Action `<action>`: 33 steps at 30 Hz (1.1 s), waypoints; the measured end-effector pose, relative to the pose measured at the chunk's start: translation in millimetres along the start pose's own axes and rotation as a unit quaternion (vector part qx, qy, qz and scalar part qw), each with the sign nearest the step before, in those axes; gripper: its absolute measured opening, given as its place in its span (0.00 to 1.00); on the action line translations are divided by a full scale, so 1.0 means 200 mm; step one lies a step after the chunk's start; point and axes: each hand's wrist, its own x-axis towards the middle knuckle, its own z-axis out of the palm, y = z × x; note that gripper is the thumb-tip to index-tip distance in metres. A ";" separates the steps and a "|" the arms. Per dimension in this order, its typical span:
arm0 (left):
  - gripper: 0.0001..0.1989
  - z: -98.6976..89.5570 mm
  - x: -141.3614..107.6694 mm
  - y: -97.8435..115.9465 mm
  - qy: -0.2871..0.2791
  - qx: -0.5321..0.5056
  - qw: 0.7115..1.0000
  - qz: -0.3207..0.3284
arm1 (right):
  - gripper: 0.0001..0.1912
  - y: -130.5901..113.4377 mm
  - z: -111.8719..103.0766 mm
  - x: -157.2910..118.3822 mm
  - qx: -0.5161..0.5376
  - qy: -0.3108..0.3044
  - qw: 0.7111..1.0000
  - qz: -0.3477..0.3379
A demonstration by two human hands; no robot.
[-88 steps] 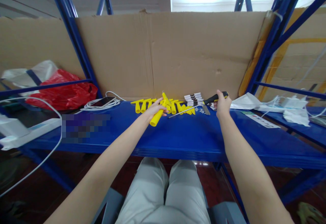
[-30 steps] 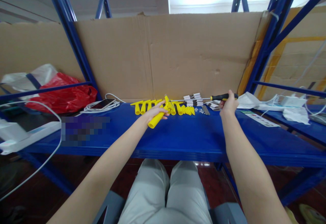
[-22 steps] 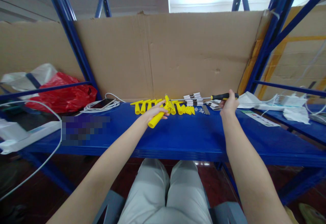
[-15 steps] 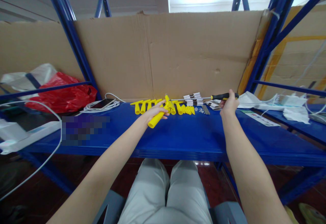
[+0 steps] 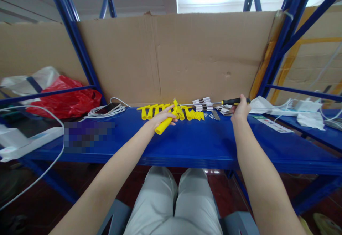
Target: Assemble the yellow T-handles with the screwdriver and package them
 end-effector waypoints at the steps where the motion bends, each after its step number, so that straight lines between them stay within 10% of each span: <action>1: 0.45 0.00 0.00 0.00 -0.001 0.002 1.000 -0.001 | 0.15 0.00 0.00 0.00 0.000 0.001 1.000 0.000; 33: 0.45 0.02 -0.01 0.01 0.040 0.003 0.999 0.006 | 0.18 0.02 -0.01 0.07 0.068 -0.123 0.989 0.054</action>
